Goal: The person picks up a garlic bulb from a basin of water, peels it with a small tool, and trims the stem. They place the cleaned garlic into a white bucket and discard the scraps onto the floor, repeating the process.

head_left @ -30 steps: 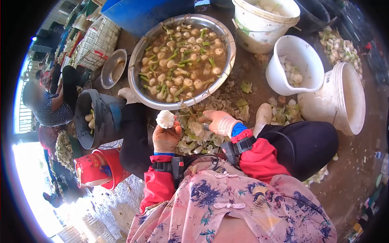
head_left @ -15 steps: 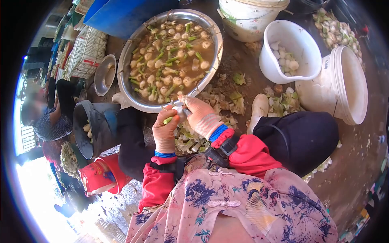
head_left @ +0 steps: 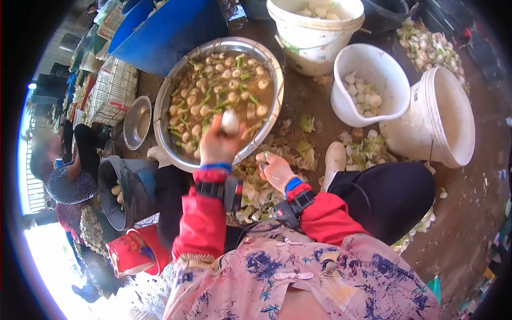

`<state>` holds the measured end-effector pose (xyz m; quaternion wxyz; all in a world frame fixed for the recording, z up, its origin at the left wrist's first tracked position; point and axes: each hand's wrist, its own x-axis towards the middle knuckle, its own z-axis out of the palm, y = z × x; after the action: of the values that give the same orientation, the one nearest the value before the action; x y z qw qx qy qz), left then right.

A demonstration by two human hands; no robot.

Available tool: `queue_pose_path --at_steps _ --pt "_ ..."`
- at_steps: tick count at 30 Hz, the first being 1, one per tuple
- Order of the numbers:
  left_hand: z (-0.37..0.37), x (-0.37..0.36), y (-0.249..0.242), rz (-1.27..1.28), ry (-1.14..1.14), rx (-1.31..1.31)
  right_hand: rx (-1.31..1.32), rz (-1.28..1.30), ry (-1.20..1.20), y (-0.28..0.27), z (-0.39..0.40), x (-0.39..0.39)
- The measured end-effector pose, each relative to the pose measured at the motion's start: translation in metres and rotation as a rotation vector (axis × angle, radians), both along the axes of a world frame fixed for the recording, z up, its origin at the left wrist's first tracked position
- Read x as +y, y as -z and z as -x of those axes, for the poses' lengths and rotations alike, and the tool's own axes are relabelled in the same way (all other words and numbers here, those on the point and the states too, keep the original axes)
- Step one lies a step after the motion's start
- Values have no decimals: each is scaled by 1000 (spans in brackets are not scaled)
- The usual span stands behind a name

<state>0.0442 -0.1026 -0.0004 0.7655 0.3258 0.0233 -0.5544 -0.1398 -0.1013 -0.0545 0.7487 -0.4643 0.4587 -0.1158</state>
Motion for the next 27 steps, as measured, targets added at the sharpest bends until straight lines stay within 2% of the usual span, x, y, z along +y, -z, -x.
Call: queue_pose_path --at_steps 1,3,4,5,6,7,8,9,10,11,12,13,14,15,17,18,20,21,23,25,26,27 --pt "12 -42 -40 70 37 -16 1 15 2 -1 0 -4" --pt "33 -99 -120 205 177 -102 -206 -177 285 0 2 -15" --pt "29 -122 -128 293 233 -196 -140 -99 376 -20 3 -22" --pt "27 -140 -133 380 287 -293 -142 -91 376 -15 3 -29" --pt "29 -149 -135 229 255 -508 -236 -85 605 -7 3 -36" --pt "25 -155 -119 97 290 -685 -329 -83 834 -2 3 -44" --pt "12 -166 -93 -156 413 -846 -327 -18 931 4 4 -51" --pt "5 -169 -49 -217 452 -1055 -414 -48 1028 19 7 -59" --pt "-6 -170 14 -133 391 -1602 -387 -105 1092 10 12 -65" --pt "1 -159 22 -346 641 -1712 -360 -161 1152 -1 15 -71" --pt "7 -164 33 -552 1112 -2141 -359 -162 1150 4 17 -76" --pt "18 -150 41 -449 1056 -2228 -363 -200 1161 10 19 -81" --pt "10 -144 76 -432 1108 -2212 -370 -238 1170 14 18 -84" --pt "5 -141 107 -525 1242 -2256 -372 -238 1167 17 17 -85" --pt "2 -143 107 -743 1500 -1991 -443 -234 1118 20 17 -84" --pt "4 -137 89 -751 1501 -1985 -440 -240 1112 22 17 -83" --pt "11 -119 37 -664 1322 -1736 -399 -266 1022 26 14 -79" --pt "3 -106 38 -676 1325 -1737 -382 -280 979 26 11 -75" --pt "-20 -72 42 -410 879 -998 -351 -291 902 16 5 -67" --pt "-14 -31 1 -223 536 -459 -380 -185 628 17 1 -56" --pt "-3 -10 -20 -123 430 -372 -410 -145 502 7 0 -52" --pt "1 9 -25 -89 361 -333 -402 -154 497 -3 -6 -48"
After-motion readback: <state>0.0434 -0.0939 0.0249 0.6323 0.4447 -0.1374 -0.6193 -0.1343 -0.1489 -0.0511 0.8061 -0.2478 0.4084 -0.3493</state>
